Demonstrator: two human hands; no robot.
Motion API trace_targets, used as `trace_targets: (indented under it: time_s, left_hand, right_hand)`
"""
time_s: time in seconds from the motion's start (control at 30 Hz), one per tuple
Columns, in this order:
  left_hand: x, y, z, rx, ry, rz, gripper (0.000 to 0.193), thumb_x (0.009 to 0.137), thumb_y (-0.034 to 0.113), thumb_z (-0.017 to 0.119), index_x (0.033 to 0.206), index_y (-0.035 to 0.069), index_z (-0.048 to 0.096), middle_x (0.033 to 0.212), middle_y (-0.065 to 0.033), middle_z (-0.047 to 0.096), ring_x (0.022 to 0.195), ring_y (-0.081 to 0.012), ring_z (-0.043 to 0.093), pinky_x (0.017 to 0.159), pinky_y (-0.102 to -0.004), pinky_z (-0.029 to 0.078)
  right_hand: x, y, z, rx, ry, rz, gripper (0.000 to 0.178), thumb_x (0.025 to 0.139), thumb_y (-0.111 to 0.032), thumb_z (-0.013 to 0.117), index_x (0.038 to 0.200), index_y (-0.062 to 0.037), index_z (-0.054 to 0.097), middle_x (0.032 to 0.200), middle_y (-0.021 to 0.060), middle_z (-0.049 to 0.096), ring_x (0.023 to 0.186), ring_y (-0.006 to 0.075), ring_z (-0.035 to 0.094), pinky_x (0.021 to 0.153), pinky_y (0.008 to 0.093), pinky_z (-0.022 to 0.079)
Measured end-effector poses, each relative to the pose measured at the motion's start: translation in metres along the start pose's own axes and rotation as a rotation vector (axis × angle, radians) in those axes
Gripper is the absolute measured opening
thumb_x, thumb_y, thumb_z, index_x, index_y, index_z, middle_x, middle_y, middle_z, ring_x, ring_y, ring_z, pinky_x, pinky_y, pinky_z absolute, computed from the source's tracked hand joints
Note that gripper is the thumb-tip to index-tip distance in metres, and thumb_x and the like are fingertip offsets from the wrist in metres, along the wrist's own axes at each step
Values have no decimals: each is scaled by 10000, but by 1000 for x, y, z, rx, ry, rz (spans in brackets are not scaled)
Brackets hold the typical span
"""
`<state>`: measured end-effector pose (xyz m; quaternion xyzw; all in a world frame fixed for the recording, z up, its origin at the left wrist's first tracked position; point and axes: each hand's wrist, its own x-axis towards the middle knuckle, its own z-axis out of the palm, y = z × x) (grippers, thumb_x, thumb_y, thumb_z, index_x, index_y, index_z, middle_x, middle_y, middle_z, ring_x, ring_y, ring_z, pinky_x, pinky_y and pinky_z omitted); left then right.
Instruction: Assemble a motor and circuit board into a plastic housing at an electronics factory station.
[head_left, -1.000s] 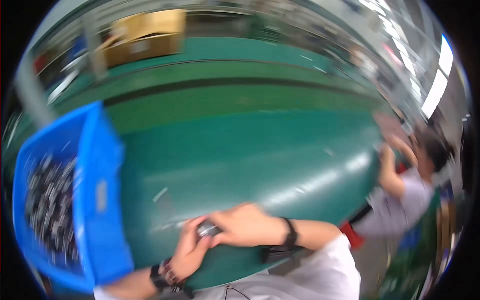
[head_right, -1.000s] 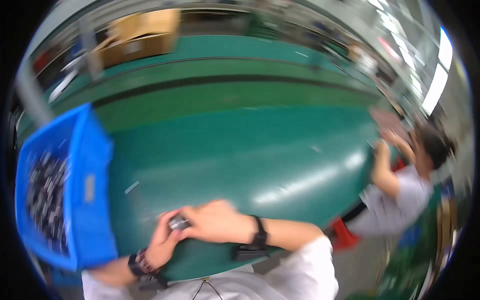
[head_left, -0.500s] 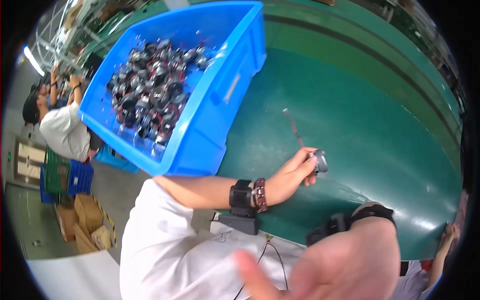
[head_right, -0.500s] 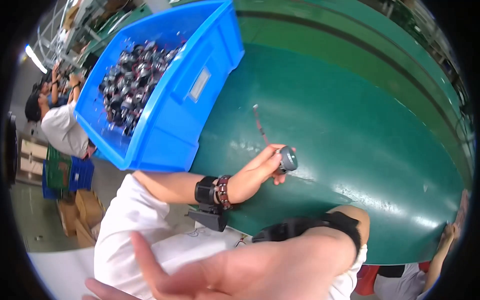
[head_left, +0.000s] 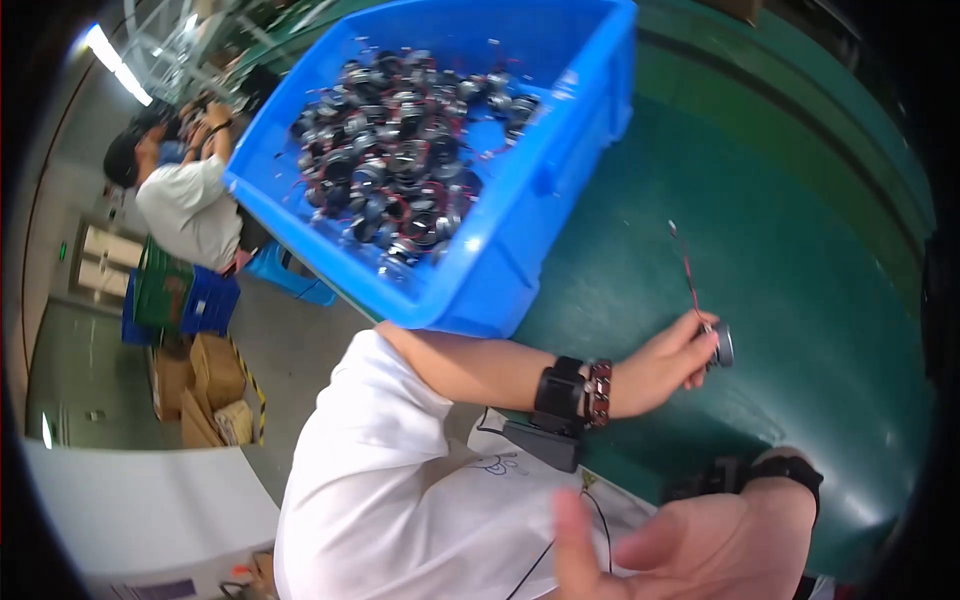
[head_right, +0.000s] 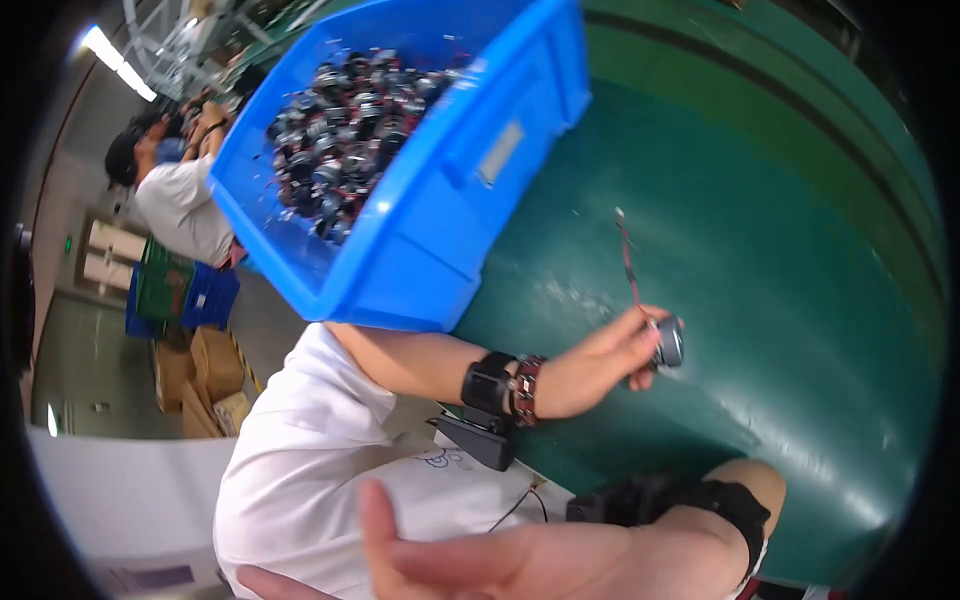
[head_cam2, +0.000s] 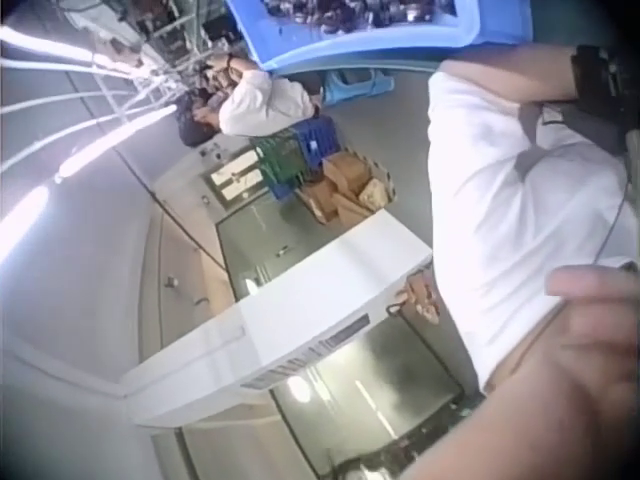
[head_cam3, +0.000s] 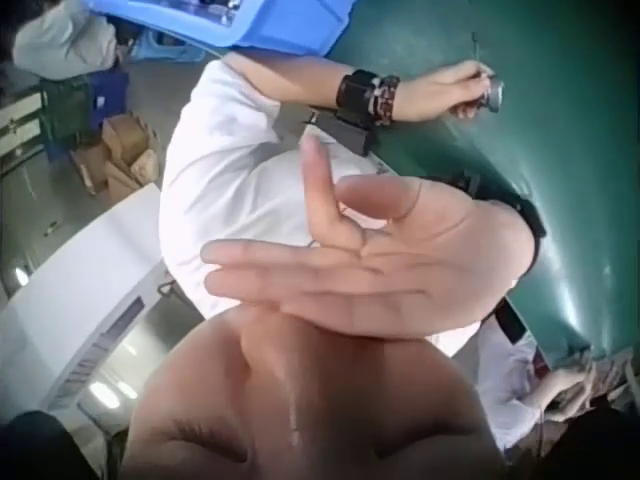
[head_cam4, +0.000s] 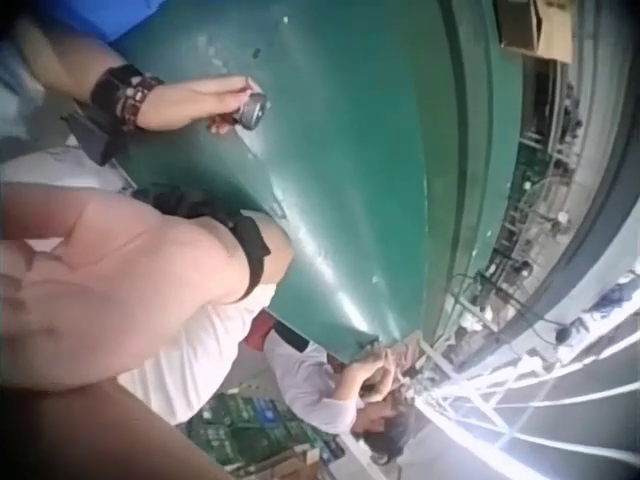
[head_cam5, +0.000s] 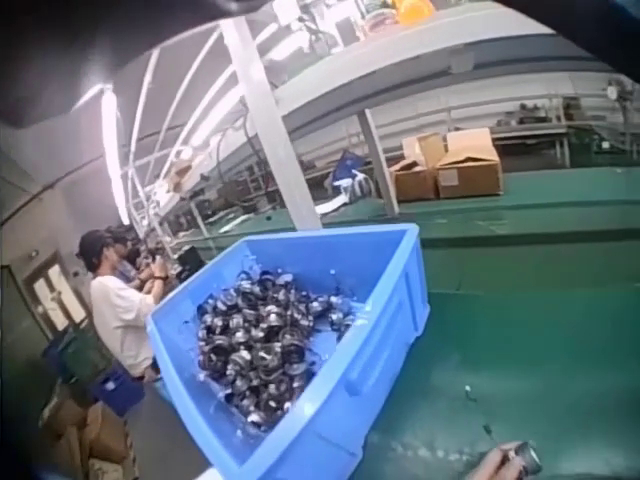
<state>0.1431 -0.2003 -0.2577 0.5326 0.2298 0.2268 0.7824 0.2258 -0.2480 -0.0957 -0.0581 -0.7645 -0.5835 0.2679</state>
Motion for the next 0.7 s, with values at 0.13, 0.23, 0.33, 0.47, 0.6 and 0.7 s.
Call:
trace_targets:
  time_s: [0.13, 0.23, 0.33, 0.47, 0.6, 0.7]
  left_hand:
    - [9, 4, 10, 22, -77, 22, 404, 1006, 336, 322, 1275, 38, 374, 944, -25, 483, 767, -79, 486, 682, -233, 418]
    - [13, -1, 22, 30, -80, -24, 427, 1007, 355, 300, 1271, 30, 385, 940, -32, 484, 760, -92, 482, 690, -246, 421]
    - [12, 2, 17, 87, -54, 43, 447, 1006, 366, 290, 1275, 22, 383, 941, -38, 482, 751, -112, 467, 693, -263, 408]
    - [7, 8, 6, 17, 41, 41, 458, 1000, 367, 302, 1268, 5, 388, 957, -56, 498, 748, -134, 444, 684, -275, 375]
    - [15, 6, -2, 21, -8, 24, 460, 1000, 378, 301, 1264, 12, 394, 966, -52, 506, 744, -131, 446, 694, -269, 383]
    - [12, 17, -5, 117, 40, -55, 446, 1002, 374, 303, 1263, 24, 396, 968, -40, 506, 743, -118, 464, 699, -261, 402]
  right_hand:
    - [5, -9, -23, -367, -171, -82, 157, 871, -45, 548, 922, -114, 679, 1479, 1, 295, 1356, 60, 244, 1139, 272, 207]
    - [-4, -4, -16, -101, -112, -52, 129, 874, -102, 564, 944, -117, 672, 1474, 56, 298, 1361, 116, 256, 1145, 287, 189]
    - [-7, -18, -36, 100, -143, 52, 121, 869, -130, 572, 946, -116, 666, 1443, 81, 314, 1338, 145, 279, 1134, 292, 194]
    - [-10, -43, -58, 235, -351, 205, 108, 846, -130, 573, 910, -105, 656, 1331, 73, 374, 1237, 147, 345, 1078, 282, 247]
    - [-42, -49, -93, 299, -381, 322, 96, 823, -129, 573, 874, -94, 646, 1219, 66, 434, 1135, 149, 410, 1022, 272, 300]
    - [-113, -52, -133, 307, -213, 414, 89, 805, -129, 573, 847, -85, 639, 1135, 60, 478, 1059, 150, 460, 980, 264, 340]
